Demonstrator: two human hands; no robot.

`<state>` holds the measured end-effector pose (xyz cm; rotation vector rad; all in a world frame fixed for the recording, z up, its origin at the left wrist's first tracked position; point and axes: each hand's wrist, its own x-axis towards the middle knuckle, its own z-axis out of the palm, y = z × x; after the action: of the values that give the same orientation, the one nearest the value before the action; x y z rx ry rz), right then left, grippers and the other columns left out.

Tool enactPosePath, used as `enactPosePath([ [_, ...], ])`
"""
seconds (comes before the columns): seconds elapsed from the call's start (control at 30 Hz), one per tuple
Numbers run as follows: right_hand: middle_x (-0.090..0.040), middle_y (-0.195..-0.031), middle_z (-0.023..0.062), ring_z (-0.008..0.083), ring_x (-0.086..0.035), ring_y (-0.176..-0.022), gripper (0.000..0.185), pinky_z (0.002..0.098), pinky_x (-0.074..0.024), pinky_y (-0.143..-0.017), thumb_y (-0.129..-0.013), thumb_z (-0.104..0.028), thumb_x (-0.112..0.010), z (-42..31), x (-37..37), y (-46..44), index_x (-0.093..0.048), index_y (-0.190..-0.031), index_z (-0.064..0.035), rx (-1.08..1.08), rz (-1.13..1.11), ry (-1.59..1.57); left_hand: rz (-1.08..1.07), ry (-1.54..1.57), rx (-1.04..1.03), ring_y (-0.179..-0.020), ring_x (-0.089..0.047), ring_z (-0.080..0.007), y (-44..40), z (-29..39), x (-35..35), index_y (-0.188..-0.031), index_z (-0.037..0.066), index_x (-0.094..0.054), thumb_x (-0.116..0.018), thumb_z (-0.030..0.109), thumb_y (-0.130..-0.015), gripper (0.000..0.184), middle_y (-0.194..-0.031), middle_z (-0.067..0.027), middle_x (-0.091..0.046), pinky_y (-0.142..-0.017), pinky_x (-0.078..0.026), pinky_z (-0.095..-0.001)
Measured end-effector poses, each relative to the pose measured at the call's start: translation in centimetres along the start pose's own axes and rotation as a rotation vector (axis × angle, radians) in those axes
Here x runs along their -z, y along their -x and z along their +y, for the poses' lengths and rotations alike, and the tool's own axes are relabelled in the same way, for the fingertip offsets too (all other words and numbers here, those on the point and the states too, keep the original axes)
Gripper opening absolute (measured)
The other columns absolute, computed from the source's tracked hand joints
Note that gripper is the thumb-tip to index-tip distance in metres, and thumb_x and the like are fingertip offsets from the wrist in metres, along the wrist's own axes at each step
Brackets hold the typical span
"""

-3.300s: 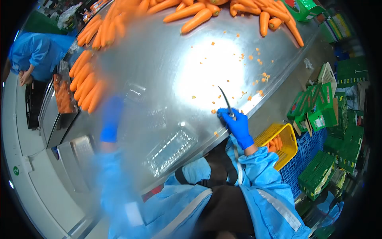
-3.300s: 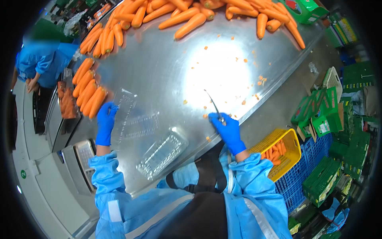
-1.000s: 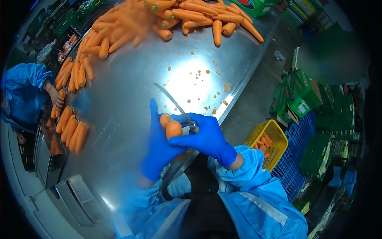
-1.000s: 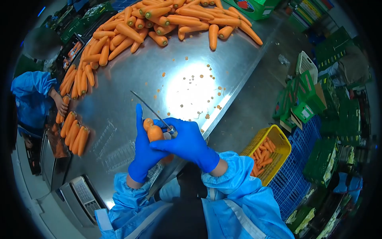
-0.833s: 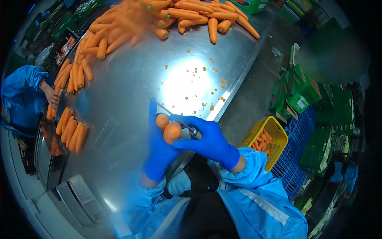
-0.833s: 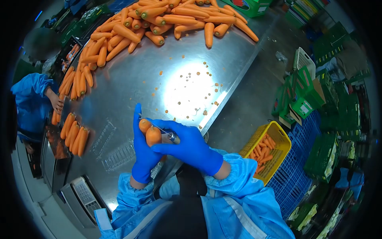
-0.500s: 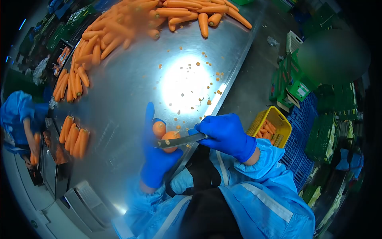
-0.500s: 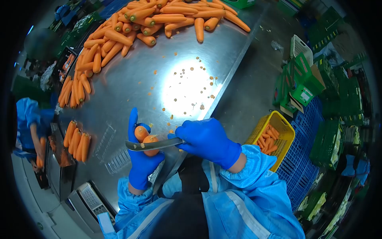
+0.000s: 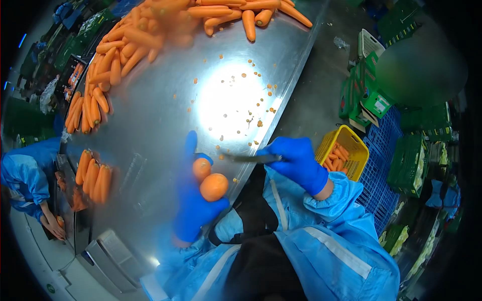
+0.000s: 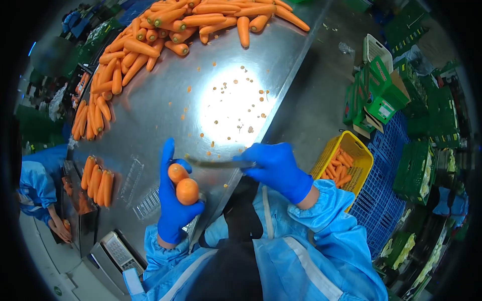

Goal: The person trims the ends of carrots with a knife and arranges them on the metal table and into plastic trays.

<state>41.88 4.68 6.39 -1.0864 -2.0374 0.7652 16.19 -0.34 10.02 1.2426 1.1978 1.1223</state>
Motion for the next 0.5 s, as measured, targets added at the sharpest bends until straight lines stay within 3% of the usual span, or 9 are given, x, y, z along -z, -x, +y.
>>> enactPosePath([
  [0.07,-0.064,-0.078,0.0053,0.0243,-0.066,-0.067,0.024,0.032,-0.0505,-0.057,-0.073,-0.023,-0.08,-1.9,0.2,-1.8,-0.069,-0.092,-0.0152,0.165,-0.054,0.061,-0.053,-0.001,0.003,-0.087,-0.052,-0.0121,-0.3,0.1,-0.5,-0.159,0.009,-0.015,-0.068,0.005,-0.057,0.115,-0.097,0.0004,-0.047,-0.09,-0.042,-0.0255],
  [0.17,-0.063,-0.077,0.0049,0.0244,-0.065,-0.067,0.023,0.0323,-0.0501,-0.056,-0.073,-0.024,-0.079,-2.8,0.2,-2.8,-0.069,-0.093,-0.0161,0.231,-0.068,0.065,-0.1,-0.011,0.036,-0.085,-0.053,-0.0114,-0.2,1.3,-1.4,-0.159,0.009,-0.013,-0.067,0.003,-0.057,0.115,-0.095,0.0007,-0.048,-0.087,-0.044,-0.0261],
  [0.27,-0.067,-0.079,0.0041,0.0243,-0.066,-0.067,0.028,0.0292,-0.0509,-0.058,-0.073,-0.019,-0.081,-2.8,0.5,-3.1,-0.072,-0.099,-0.0185,0.219,-0.144,0.111,-0.126,0.009,0.075,-0.084,-0.053,-0.011,-0.2,1.9,-1.5,-0.159,0.009,-0.013,-0.067,0.003,-0.058,0.115,-0.095,0.001,-0.048,-0.085,-0.045,-0.0264],
  [0.37,-0.06,-0.075,0.0045,0.0256,-0.064,-0.066,0.023,0.0331,-0.0501,-0.055,-0.074,-0.025,-0.078,-2.9,0.2,-3.3,-0.068,-0.093,-0.0169,0.252,-0.092,0.094,-0.14,0.033,0.064,-0.084,-0.053,-0.0109,-0.3,2.2,-1.7,-0.159,0.009,-0.015,-0.068,0.004,-0.058,0.114,-0.095,0.0011,-0.049,-0.085,-0.044,-0.026],
  [0.47,-0.064,-0.076,0.0059,0.0215,-0.066,-0.065,0.022,0.03,-0.0514,-0.058,-0.076,-0.022,-0.077,-3.2,0.8,-3.6,-0.07,-0.096,-0.0138,0.251,-0.125,0.193,-0.138,0.031,0.074,-0.087,-0.053,-0.0109,-0.4,2.2,-1.7,-0.158,0.008,-0.016,-0.069,0.005,-0.058,0.114,-0.096,0.0011,-0.049,-0.085,-0.044,-0.0254],
  [0.5,-0.066,-0.076,0.0056,0.019,-0.066,-0.065,0.02,0.0291,-0.0517,-0.058,-0.079,-0.021,-0.076,-1.6,0.4,-3.2,-0.071,-0.096,-0.0125,0.07,-0.048,0.094,-0.139,0.002,0.072,-0.088,-0.053,-0.0111,-0.4,1.9,-1.4,-0.158,0.007,-0.016,-0.069,0.006,-0.058,0.113,-0.096,0.0011,-0.05,-0.086,-0.043,-0.0253],
])
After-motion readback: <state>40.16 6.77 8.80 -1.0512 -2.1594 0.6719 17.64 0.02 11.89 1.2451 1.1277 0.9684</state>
